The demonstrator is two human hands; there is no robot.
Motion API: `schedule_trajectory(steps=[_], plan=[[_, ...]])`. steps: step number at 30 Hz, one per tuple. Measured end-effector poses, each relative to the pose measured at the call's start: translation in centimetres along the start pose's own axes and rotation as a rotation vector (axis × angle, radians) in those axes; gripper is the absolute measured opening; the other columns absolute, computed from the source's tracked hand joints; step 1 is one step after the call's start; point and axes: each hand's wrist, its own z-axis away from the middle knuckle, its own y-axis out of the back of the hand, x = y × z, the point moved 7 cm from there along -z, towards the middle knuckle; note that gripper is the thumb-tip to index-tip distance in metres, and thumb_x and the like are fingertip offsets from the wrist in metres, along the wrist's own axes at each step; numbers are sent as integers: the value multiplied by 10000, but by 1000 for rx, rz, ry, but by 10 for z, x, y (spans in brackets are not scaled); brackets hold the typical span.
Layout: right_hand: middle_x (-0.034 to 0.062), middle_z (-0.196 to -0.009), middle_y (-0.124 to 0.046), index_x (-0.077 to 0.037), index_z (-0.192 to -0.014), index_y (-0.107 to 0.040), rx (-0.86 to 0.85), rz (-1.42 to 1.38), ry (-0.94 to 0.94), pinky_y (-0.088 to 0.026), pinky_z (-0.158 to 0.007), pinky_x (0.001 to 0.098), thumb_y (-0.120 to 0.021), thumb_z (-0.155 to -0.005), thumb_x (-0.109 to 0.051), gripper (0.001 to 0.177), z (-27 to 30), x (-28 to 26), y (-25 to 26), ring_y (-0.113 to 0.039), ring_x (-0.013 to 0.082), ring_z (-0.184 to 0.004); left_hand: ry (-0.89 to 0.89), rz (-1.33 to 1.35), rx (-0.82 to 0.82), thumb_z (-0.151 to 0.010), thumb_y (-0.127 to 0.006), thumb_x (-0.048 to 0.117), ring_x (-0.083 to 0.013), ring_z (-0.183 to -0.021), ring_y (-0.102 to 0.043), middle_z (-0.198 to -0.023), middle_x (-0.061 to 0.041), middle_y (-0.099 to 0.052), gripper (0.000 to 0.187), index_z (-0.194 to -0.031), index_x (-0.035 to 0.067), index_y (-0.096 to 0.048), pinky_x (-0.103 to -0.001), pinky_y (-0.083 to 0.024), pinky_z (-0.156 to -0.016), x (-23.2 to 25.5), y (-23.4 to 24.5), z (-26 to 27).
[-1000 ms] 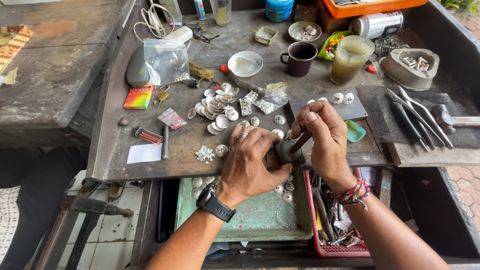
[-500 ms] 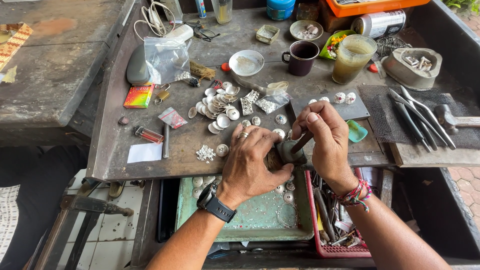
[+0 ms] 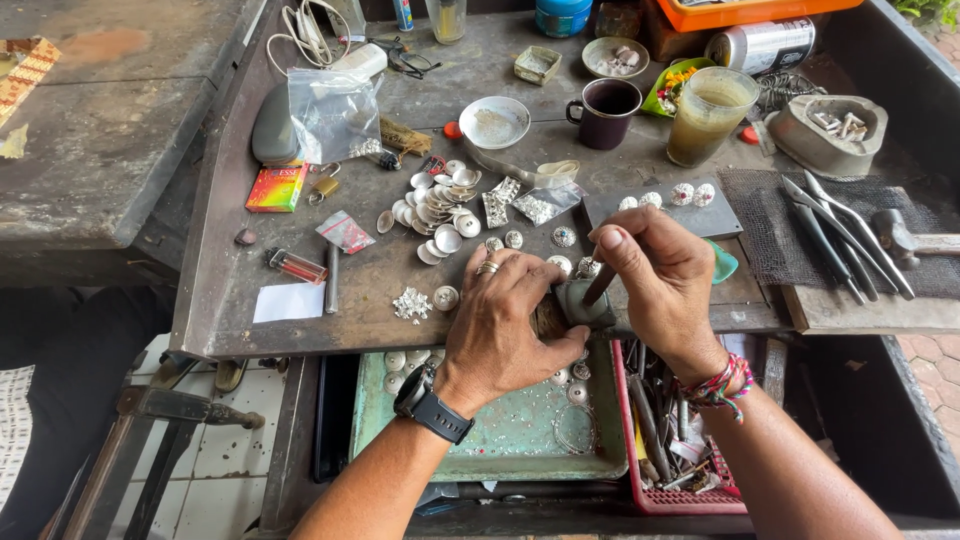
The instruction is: A jeweler uses a hand punch to shape small silver components on a specialized block at a workbench.
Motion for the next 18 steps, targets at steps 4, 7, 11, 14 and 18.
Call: schedule_trajectory(steps=[4, 7, 11, 14, 18], plan=[[85, -584, -542, -10, -847, -605, -3, -60, -21, -443, -548, 224, -520, -871, -179, 190, 0, 5, 1, -515, 108, -576, 17, 24, -24, -597, -688, 380, -277, -954, -513, -828, -62, -539, 418, -900, 115, -572, -521, -274, -961, 1, 1, 0], [104, -554, -511, 28, -901, -580, 24, -231, -61, -434, -541, 216, -484, -853, -162, 218, 2, 6, -4, -525, 133, -568, 15, 14, -24, -590, -689, 381, -273, -957, -511, -830, -58, -536, 422, -898, 119, -571, -518, -277, -958, 1, 0, 0], [96, -507, -429, 68, -897, -526, 15, -519, -183, -441, -467, 231, -414, -837, -113, 221, 5, 14, -13, -529, 178, -486, 26, 24, -3, -577, -686, 379, -276, -941, -519, -820, -55, -535, 420, -889, 123, -571, -531, -286, -947, 0, 1, 0], [45, -480, -294, 72, -857, -502, 28, -592, -206, -346, -397, 223, -407, -798, -89, 196, 6, 12, -17, -371, 135, -417, 39, 54, -18, -576, -683, 363, -289, -944, -515, -820, -70, -537, 415, -887, 109, -578, -548, -286, -941, 1, 3, -1], [-12, -459, -160, 67, -768, -469, 104, -608, -213, -190, -343, 203, -396, -745, -72, 158, 6, 16, -20, -173, 66, -393, 51, 64, -27, -583, -672, 397, -293, -957, -515, -824, -66, -539, 423, -882, 111, -583, -558, -289, -943, 0, 1, 0]])
